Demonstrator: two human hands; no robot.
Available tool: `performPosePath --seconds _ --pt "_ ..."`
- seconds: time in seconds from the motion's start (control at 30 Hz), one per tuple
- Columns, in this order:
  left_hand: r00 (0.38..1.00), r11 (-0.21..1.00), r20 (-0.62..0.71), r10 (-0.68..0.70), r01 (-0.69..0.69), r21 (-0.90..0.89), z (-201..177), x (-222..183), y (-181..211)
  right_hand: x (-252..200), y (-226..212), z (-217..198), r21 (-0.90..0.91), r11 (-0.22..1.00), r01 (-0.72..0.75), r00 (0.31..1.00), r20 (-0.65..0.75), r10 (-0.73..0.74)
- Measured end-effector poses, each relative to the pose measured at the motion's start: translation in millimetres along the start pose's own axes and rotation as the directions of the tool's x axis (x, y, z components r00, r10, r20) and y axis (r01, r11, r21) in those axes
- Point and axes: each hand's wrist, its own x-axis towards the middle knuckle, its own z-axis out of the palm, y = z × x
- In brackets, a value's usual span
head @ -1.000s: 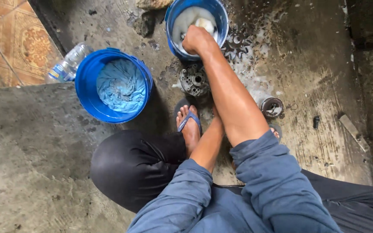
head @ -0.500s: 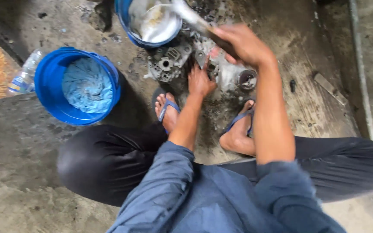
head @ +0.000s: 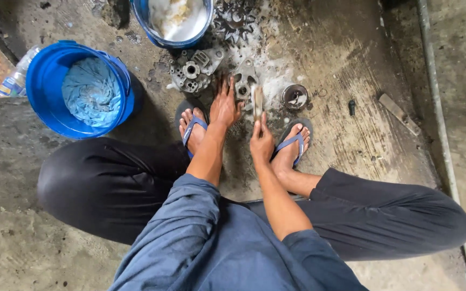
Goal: Cleaning various metal engine components using soapy water and a brush on a workshop floor.
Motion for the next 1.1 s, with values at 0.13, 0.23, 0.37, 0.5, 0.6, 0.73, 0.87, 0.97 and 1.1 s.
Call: performPosePath --seconds 0.13,0.23,0.37,0.5,0.6,0.73,0.87,0.97,1.1 --pt "0.998 0.999 0.042 0.039 -0.04 0.021 -29 -5 13 14 -34 0 -0.155 0.978 0.138 0.988 -0.05 -0.147" --pt "0.988 0.987 0.128 0.084 -0.1 0.126 -16 7 -7 67 -50 29 -0.118 0.985 0.127 0.992 -0.011 -0.129" --pt "0.989 0.954 0.111 0.099 -0.127 0.272 -25 9 5 29 -6 33 -0.086 0.968 0.234 0.969 -0.065 -0.24" --pt "0.993 0.983 0.111 0.05 -0.069 0.171 -33 2 14 39 -1 32 -0.111 0.984 0.137 0.986 -0.08 -0.146" --pt "0.992 0.989 0.124 0.016 -0.034 0.144 -29 8 14 74 -39 39 -0.063 0.984 0.166 0.985 -0.032 -0.168" --pt "0.982 0.991 0.191 -0.005 -0.021 0.133 -31 9 13 19 9 27 -0.109 0.94 0.322 0.938 -0.1 -0.333" --pt "0.976 0.995 0.214 -0.034 0.012 0.102 -35 9 17 32 -10 27 -0.15 0.944 0.293 0.936 -0.156 -0.315" --pt "0.973 0.993 0.228 -0.043 0.016 0.118 -24 8 14 72 -44 23 -0.145 0.983 0.109 0.994 -0.017 -0.113" --pt "0.99 0.987 0.142 -0.01 -0.013 0.159 -12 13 8 32 10 15 -0.23 0.941 0.25 0.959 -0.078 -0.274"
